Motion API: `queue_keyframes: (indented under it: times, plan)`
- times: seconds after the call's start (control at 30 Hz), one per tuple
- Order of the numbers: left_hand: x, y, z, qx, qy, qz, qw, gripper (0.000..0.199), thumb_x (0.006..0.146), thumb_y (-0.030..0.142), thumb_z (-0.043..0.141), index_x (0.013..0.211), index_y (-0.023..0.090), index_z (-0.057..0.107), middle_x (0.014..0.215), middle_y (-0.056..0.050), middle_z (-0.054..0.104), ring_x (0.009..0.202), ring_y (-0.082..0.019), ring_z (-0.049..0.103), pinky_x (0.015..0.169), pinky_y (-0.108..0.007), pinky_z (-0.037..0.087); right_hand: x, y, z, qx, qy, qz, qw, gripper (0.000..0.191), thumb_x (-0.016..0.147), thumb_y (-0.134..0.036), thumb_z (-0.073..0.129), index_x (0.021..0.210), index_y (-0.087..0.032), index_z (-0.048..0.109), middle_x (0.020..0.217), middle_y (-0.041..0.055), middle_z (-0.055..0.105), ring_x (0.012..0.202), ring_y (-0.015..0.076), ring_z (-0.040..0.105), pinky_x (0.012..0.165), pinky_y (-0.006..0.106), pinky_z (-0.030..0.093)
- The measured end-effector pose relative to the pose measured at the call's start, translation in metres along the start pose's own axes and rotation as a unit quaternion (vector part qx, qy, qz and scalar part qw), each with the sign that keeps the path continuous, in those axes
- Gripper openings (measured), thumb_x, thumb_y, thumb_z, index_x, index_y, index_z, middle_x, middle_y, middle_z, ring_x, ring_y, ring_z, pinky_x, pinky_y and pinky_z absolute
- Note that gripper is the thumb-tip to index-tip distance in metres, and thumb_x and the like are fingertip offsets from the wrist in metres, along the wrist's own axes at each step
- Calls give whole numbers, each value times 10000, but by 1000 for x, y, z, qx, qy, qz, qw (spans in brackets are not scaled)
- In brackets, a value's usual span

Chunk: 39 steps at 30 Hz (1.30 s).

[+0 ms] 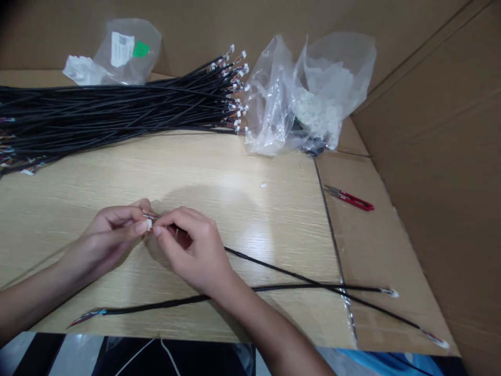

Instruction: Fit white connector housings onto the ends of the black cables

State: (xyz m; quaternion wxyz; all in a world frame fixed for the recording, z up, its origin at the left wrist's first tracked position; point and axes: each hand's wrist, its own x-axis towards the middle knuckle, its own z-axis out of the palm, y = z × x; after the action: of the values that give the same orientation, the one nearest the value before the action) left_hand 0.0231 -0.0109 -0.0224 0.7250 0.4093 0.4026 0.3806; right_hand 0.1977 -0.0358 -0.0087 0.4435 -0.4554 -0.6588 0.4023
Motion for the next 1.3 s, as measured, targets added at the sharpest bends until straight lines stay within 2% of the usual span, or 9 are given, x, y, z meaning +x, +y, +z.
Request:
queue_keyframes:
  times: [0.33,0.53,0.8,1.1,1.3]
  plan:
    - [-1,-2,-4,78,-17,61,995,146,793,278,737,694,173,713,802,-7,527,756,-43,529,697,-156,408,-2,1,1,-12,2,-10,1000,126,886,-137,603,767,-148,642,657,-19,569,585,76,485,535,218,371]
    - [-1,-1,-5,152,3,118,981,102,805,242,726,720,187,715,808,-6,550,803,-55,533,720,-163,421,-3,2,2,-22,5,-1,1000,118,894,-158,606,786,-146,654,682,-8,591,616,85,512,560,225,390]
    - [0,0,-4,151,8,131,980,134,822,246,704,710,172,711,792,-28,572,801,-86,531,730,-203,431,-2,1,2,-23,22,11,999,61,892,-173,604,838,-173,632,729,-6,608,625,96,522,570,238,420]
    - [1,0,-4,159,8,127,979,128,821,245,705,715,174,709,783,-22,552,799,-80,519,725,-190,423,-1,1,2,-23,19,10,999,85,895,-173,612,819,-168,647,705,-10,598,627,96,525,578,237,417]
    - [0,-2,-5,143,3,116,983,106,812,242,718,726,180,713,800,-18,554,798,-69,516,718,-172,419,-2,3,2,-25,22,-14,999,123,891,-135,611,778,-178,634,706,-8,603,661,110,555,602,243,427]
